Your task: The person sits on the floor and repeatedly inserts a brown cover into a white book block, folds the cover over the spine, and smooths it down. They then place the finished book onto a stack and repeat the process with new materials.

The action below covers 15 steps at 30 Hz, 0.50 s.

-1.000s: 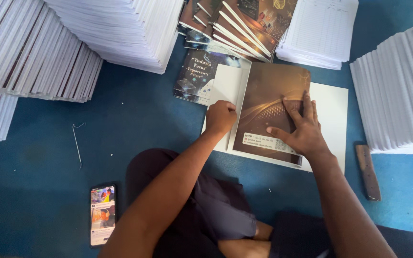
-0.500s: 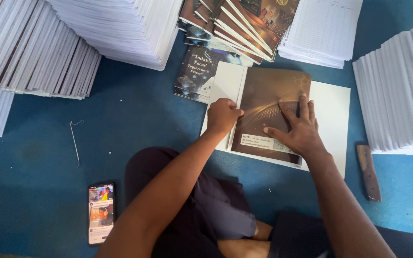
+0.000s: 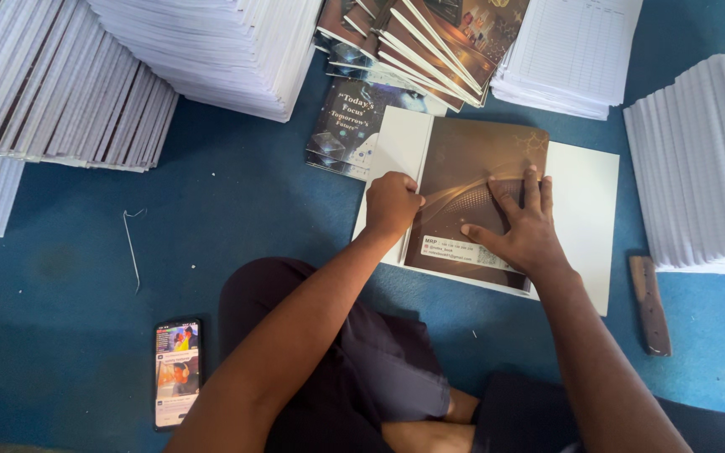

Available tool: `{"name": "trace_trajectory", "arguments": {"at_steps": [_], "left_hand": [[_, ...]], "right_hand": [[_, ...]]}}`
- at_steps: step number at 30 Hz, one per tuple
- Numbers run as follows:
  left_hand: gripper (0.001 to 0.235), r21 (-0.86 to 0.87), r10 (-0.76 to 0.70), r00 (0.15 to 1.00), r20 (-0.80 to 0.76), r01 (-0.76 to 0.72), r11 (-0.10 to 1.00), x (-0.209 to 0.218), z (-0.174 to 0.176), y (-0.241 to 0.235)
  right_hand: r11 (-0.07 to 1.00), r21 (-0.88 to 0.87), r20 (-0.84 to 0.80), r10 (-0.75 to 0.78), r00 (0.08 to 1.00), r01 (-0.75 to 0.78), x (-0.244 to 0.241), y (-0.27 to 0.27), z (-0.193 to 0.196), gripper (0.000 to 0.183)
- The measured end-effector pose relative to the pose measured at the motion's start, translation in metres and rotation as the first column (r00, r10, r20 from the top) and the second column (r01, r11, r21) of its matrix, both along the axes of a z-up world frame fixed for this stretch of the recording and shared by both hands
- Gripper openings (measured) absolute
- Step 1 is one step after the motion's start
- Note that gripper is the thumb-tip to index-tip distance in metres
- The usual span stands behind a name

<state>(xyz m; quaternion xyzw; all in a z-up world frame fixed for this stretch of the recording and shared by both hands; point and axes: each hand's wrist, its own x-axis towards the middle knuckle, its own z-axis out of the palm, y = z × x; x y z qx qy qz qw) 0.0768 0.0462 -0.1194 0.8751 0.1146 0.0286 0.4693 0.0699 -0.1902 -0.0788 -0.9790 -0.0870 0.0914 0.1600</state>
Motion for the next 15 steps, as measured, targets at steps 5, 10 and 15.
{"name": "trace_trajectory", "arguments": {"at_steps": [5,10,15], "left_hand": [[0.021,0.005,0.000,0.999,0.046,0.000,1.000,-0.002,0.004,0.000],[0.019,-0.008,-0.009,1.000,-0.028,0.008,1.000,-0.004,0.011,0.000],[0.019,0.003,-0.004,0.999,-0.045,0.004,1.000,-0.004,0.015,-0.001]], "right_hand": [[1.000,-0.020,-0.002,0.008,1.000,-0.008,-0.001,0.003,0.002,0.104],[0.998,-0.060,-0.036,-0.014,0.999,0.011,0.000,0.007,0.003,0.105],[0.998,-0.064,0.016,0.003,1.000,-0.002,-0.001,0.007,-0.004,0.105]]}}
